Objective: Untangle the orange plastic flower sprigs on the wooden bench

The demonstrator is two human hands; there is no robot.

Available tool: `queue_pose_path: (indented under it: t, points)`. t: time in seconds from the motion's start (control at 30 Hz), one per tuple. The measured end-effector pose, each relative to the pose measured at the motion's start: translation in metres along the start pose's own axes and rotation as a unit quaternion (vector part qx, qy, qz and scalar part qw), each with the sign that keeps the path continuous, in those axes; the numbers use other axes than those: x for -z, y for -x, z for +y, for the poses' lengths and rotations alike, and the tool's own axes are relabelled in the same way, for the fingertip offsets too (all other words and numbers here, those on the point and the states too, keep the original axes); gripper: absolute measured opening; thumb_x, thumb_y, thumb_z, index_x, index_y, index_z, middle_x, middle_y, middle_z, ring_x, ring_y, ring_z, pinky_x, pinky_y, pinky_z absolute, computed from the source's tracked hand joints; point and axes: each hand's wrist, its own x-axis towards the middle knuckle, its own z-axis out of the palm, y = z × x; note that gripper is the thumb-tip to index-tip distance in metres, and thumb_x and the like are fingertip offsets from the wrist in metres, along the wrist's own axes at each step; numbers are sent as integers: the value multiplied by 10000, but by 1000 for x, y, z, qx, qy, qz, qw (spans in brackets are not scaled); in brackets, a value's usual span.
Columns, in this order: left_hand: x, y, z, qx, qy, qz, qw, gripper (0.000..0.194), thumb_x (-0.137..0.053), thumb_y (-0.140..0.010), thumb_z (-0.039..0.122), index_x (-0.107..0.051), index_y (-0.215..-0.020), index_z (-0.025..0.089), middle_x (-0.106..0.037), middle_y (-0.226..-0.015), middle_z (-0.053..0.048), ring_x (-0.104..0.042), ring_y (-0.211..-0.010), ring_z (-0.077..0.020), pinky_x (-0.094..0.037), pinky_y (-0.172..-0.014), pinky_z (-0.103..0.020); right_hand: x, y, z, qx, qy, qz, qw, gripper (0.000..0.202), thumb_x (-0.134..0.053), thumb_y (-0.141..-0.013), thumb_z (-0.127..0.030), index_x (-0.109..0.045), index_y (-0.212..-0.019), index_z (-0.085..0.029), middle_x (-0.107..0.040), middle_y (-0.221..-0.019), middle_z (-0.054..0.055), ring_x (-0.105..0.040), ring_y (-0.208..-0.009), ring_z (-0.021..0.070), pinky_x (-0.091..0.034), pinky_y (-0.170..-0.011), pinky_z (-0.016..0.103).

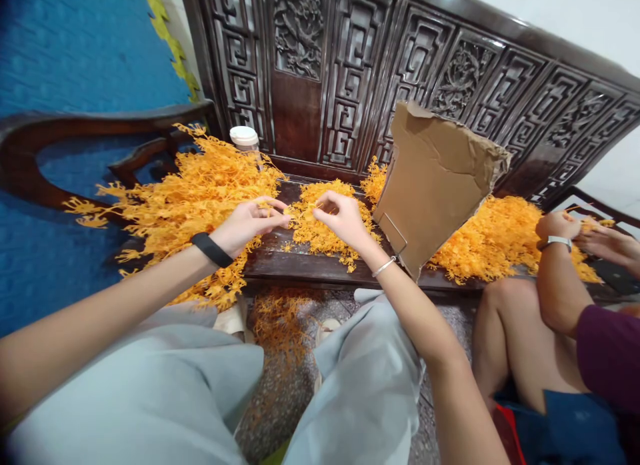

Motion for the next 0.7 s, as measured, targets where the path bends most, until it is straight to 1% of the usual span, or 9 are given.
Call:
queue_pose_path:
  t: [0.13,0.2,0.3,0.33,0.4,0.47,0.57,0.63,0.7]
  points:
    - [-4,0,-2,-21,-33,-32,999,262,-693,-624,315,-540,-766,156,-569,-498,14,-334,-351,-44,-219,-392,-209,-3,-3,0,-23,8,85,996,82,-545,-688,-234,-537,-667,-155,-549,-640,-4,-513,-597,107,-409,-612,256]
    - [-4,-1,-3,-40,-43,-31,998,258,-667,-654,343,-525,-780,169,-552,-489,26,-322,-337,-46,-215,-385,-211,-3,-5,3,-42,5,90,995,77,-537,-685,-224,-523,-655,-155,-531,-606,-10,-507,-579,107,-405,-596,255]
    - [0,-1,-2,-59,-84,-3,995,245,-511,-765,430,-513,-777,186,-538,-495,28,-335,-334,-62,-234,-388,-225,0,-6,10,-58,7,-5,998,88,-551,-680,-225,-526,-645,-149,-541,-597,-5,-516,-588,110,-407,-593,254]
    - [2,-1,-1,-65,-118,12,991,266,-451,-795,440,-510,-738,187,-528,-489,26,-359,-349,-72,-256,-402,-230,2,-6,11,-47,7,-37,998,94,-567,-680,-235,-542,-672,-145,-570,-649,6,-531,-623,115,-412,-610,256]
    - [5,2,1,-74,-222,33,972,334,-377,-822,437,-494,-637,185,-505,-471,19,-432,-415,-96,-315,-465,-238,6,-3,9,1,1,-68,998,175,-597,-690,-283,-574,-800,-149,-612,-843,37,-559,-747,130,-428,-668,266]
    - [7,6,3,-68,-352,12,934,382,-355,-825,440,-492,-579,183,-504,-471,7,-495,-502,-121,-352,-536,-245,9,1,-1,56,-9,-77,995,336,-615,-703,-349,-556,-987,-179,-580,-1055,57,-555,-887,149,-439,-734,283]
    - [2,15,3,-63,-521,-80,848,398,-327,-830,418,-561,-619,175,-589,-586,-37,-562,-629,-163,-373,-593,-264,6,9,-22,132,7,-120,984,558,-650,-676,-428,-481,-1164,-215,-501,-1215,75,-509,-1031,178,-429,-832,322]
    - [-6,22,2,-69,-598,-134,787,384,-319,-832,370,-602,-677,161,-637,-709,-82,-592,-714,-199,-386,-624,-285,1,13,-34,173,40,-147,973,580,-663,-659,-455,-501,-1156,-204,-515,-1200,80,-499,-1048,190,-410,-872,338]
    - [-15,27,-1,-79,-632,-167,753,377,-306,-837,329,-622,-745,144,-654,-806,-118,-606,-774,-228,-402,-660,-311,-6,15,-40,191,69,-148,968,438,-621,-701,-467,-581,-1031,-181,-589,-1061,69,-532,-970,181,-410,-856,329]
